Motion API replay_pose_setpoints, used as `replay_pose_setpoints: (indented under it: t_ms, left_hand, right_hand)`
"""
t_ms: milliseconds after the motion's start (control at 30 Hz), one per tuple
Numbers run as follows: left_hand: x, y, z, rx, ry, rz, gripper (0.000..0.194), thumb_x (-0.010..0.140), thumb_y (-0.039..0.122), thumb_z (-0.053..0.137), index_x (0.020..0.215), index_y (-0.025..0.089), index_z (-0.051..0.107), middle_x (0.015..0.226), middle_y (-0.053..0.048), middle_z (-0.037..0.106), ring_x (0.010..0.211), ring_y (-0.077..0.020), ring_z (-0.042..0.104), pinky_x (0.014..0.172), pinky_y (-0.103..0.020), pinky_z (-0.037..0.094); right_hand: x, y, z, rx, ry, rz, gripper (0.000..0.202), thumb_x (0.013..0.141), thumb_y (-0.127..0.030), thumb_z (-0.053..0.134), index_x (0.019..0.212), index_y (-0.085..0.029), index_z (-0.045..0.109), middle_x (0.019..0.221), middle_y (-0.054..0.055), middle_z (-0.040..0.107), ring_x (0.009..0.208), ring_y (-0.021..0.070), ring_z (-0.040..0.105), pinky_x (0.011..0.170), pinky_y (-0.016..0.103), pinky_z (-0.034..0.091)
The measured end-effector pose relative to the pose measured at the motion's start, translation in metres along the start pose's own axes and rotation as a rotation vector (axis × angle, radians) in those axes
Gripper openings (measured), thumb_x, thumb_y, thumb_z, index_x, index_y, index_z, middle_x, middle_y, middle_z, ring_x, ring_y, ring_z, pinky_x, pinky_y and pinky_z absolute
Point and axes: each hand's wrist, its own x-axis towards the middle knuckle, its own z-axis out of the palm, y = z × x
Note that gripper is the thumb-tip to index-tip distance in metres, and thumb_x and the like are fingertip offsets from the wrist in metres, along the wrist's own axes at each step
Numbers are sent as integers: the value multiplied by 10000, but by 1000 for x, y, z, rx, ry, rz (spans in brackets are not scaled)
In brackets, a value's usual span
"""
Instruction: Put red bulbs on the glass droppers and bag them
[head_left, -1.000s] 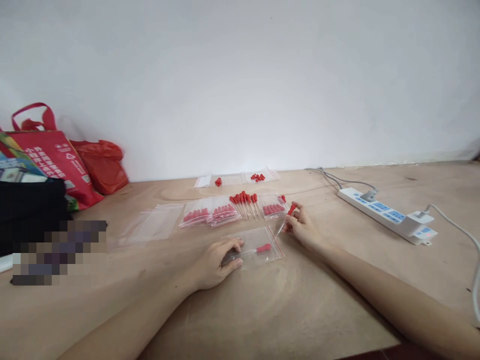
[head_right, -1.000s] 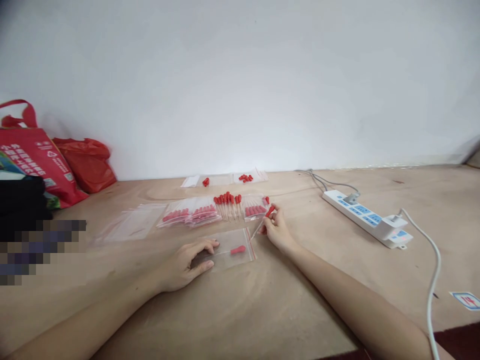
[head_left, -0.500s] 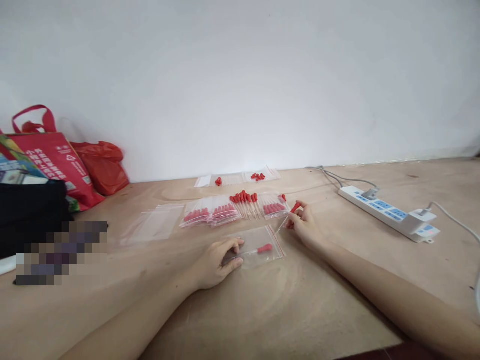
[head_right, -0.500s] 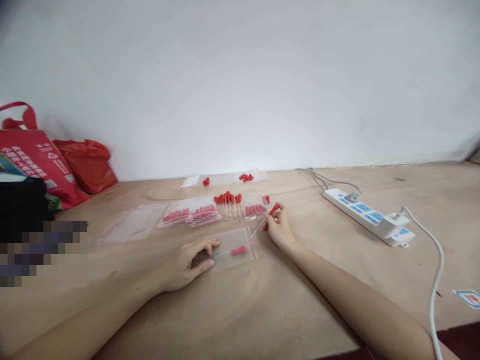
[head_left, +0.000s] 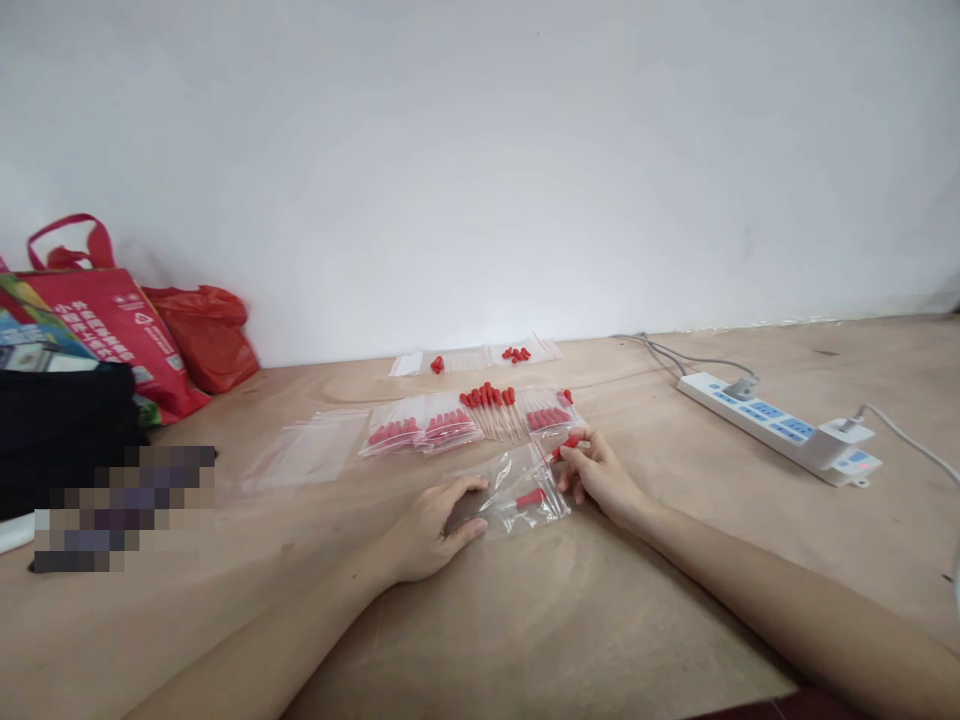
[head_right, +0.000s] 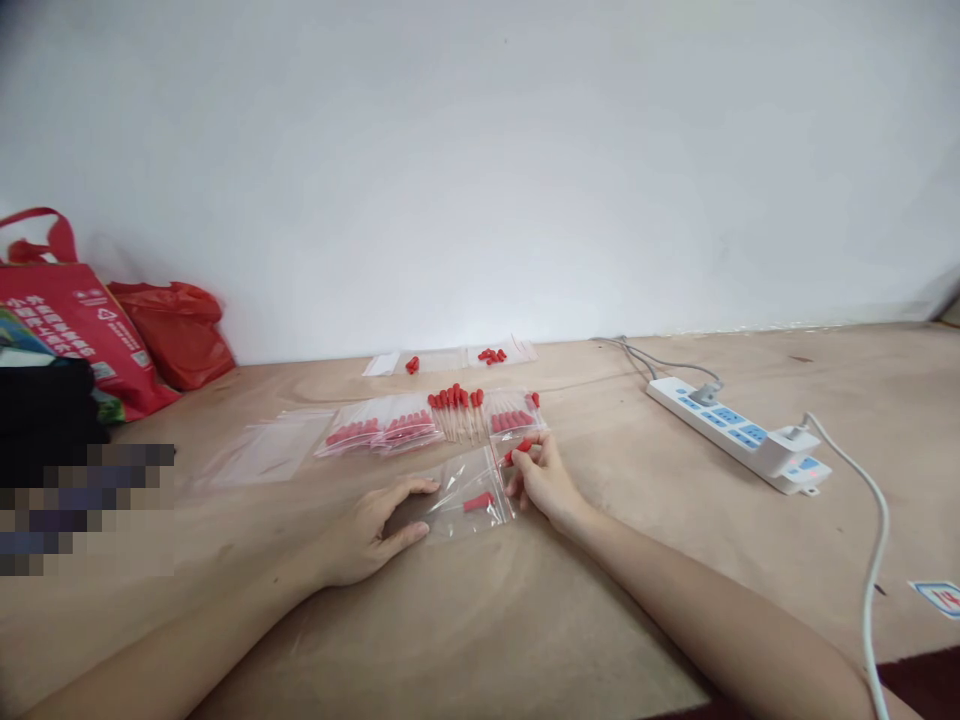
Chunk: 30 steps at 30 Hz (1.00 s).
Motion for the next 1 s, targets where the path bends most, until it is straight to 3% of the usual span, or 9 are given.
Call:
replay_pose_setpoints:
  t_ms: [133,333,533,600,667,767,833,900,1000]
  left_hand:
    - [0,1,-1,22,-11,-10,335,794,277,494,1119,207,451,1149,-54,538,1049,-215,501,894,-351,395]
    - [1,1,-1,26,0,16,324,802,274,489,1115,205,447,1135,-50,546,1029,-202,511,875,-339,409]
    - [0,-2,1,39,8,28,324,804,262,486,1120,202,445,1137,-55,548,1041,-197,505,886,-344,401]
    - [1,-2,1,34,4,41,315,803,260,487,1111,200,458,1140,-58,551,1060,-199,496,903,-350,389]
    - [2,-2,1,19,-11,63,273,806,253,482,1073,198,484,1143,-59,554,1080,-196,486,921,-348,375]
    - [2,-1,1,-1,-21,71,165,806,244,477,959,191,510,1147,-66,553,1088,-194,485,906,-339,383]
    - [1,-1,1,-11,-10,57,103,801,239,479,891,190,493,1142,-72,554,1076,-198,496,871,-335,400]
    - [0,-2,1,-13,-2,46,69,799,235,476,851,191,466,1129,-78,558,1052,-202,511,839,-334,411]
    - [-1,-2,1,-16,-3,44,59,799,233,470,828,193,437,1118,-84,558,1030,-202,521,819,-334,412]
  right_hand:
    - [0,0,-3,-119,-94,25,294,634,-344,598,774,-203,381,560,-78,520,350,70,485,255,132,172]
    - [5,3,-6,-182,-255,-19,314,569,-412,673,682,-150,540,495,-54,522,380,51,426,387,187,330]
    - [3,6,-6,-365,-550,-188,319,694,-438,550,689,-137,654,679,22,621,559,90,495,511,210,373]
    - [7,3,-10,-464,-581,-228,291,732,-390,507,736,-144,662,694,26,633,578,102,513,520,210,377]
    - [18,-3,-19,-602,-457,-271,241,730,-329,498,741,-148,657,675,22,634,575,109,523,518,209,378]
    - [48,-16,-37,-855,-59,-299,165,692,-262,514,673,-147,630,657,24,629,591,120,539,528,204,377]
    - [71,-23,-47,-962,123,-242,146,678,-239,525,699,-132,621,679,41,633,629,128,557,552,199,381]
    - [91,-27,-51,-1034,250,-132,213,658,-264,557,799,-115,618,774,72,643,698,147,571,561,197,381]
    - [113,-29,-47,-1074,310,32,357,620,-293,603,912,-89,597,844,116,638,728,172,582,523,201,371]
